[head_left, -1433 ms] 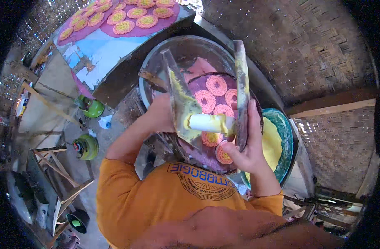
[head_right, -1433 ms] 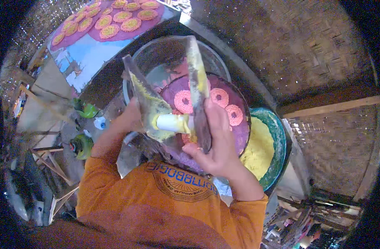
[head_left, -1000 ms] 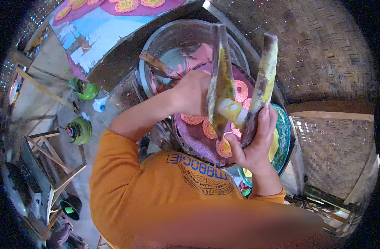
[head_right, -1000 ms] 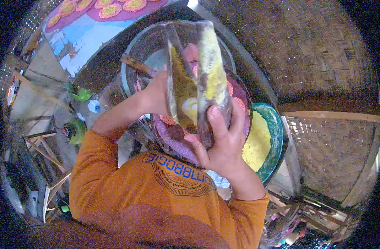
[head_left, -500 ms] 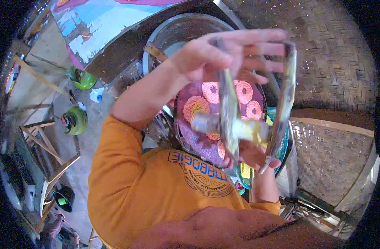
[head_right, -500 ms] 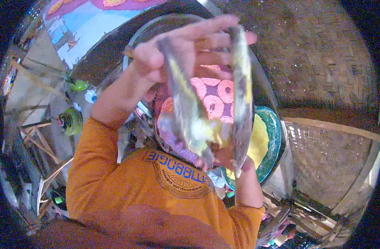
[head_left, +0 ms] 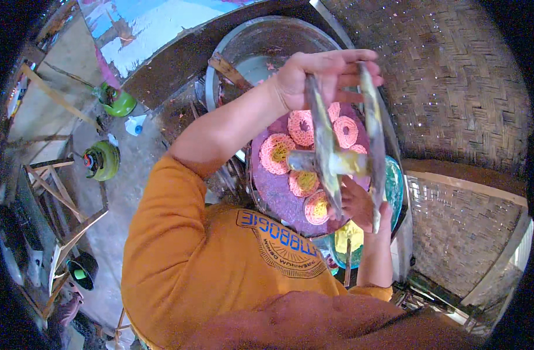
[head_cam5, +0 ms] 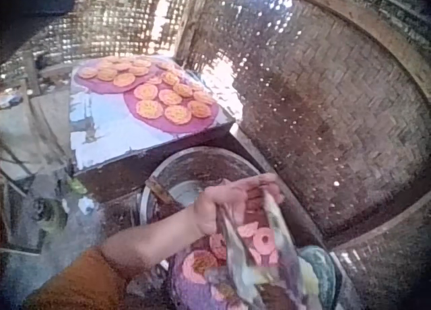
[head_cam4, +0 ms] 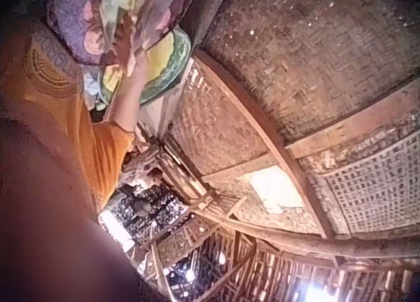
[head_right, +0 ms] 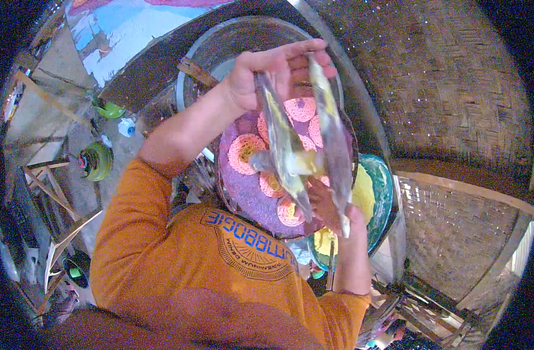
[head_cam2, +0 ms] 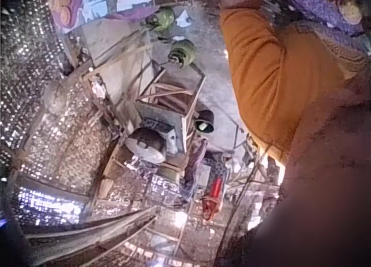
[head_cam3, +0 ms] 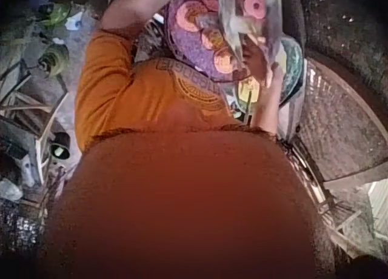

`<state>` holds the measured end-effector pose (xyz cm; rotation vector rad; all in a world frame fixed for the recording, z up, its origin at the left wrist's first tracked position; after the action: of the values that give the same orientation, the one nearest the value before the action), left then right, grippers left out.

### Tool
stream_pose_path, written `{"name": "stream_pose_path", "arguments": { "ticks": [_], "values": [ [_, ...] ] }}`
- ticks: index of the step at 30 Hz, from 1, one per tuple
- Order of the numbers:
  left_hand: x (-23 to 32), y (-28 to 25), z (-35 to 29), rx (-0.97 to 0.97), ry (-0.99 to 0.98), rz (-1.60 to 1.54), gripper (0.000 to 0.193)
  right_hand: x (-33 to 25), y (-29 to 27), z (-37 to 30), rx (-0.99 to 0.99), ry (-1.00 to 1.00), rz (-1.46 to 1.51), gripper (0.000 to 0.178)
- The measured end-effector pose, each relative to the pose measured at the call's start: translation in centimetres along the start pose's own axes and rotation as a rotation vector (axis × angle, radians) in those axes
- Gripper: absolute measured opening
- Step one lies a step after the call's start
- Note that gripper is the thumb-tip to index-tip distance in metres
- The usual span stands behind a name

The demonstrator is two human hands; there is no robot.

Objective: The person puts yellow batter into a circular mold using a spoon and transfers the formed rounds onto a large tray. They repeat the process with pink batter, arranging the colorful snack rounds on the tray.

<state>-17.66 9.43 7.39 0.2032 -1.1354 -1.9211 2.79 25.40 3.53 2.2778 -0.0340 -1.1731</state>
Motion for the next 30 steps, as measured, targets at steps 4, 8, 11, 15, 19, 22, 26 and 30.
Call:
{"name": "stream_pose_path", "arguments": {
  "ticks": [4, 8, 11, 15, 19, 22, 26, 30],
  "values": [
    [0.0, -3.1, -1.3, 0.076, 0.017, -0.219, 0.069, 0.8, -1.5, 0.7, 0.11, 0.074, -0.079, 0.109],
    [0.3, -3.3, -1.6, 0.048, 0.051, -0.241, 0.07, -0.4, -0.7, 1.1, 0.122, 0.073, -0.155, 0.108],
    [1.1, -3.8, 0.9, 0.048, 0.073, -0.113, 0.068, -2.3, -2.0, 1.8, 0.163, -0.004, -0.214, 0.107],
    [1.4, -5.2, 4.3, 0.001, 0.138, -0.061, 0.068, -5.1, -3.1, 2.6, 0.224, -0.081, -0.233, 0.106],
    [0.4, -8.6, 4.4, 0.152, 0.126, -0.074, 0.065, -5.8, -3.3, 3.6, 0.167, -0.058, -0.173, 0.094],
    [0.1, -9.8, 3.8, 0.126, 0.136, -0.118, 0.065, -5.4, -4.0, 4.1, 0.119, -0.03, -0.127, 0.086],
    [1.3, -9.3, 3.6, 0.249, 0.175, -0.008, 0.064, -5.1, -5.1, 4.8, 0.159, -0.019, -0.169, 0.088],
    [1.8, -9.8, 2.6, 0.236, 0.188, -0.004, 0.061, -4.7, -5.1, 4.8, 0.129, -0.027, -0.126, 0.077]
  ]
}}
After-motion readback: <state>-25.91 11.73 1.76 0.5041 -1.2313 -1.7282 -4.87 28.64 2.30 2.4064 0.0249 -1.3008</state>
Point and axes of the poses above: each hand's wrist, its own z-axis towards the middle knuckle, its own y-axis out of the palm, x = y × z, the point moved 6 cm from there along z, towards the middle knuckle, and after that the axes turned 2 degrees about -x, right-handed, at the moved point
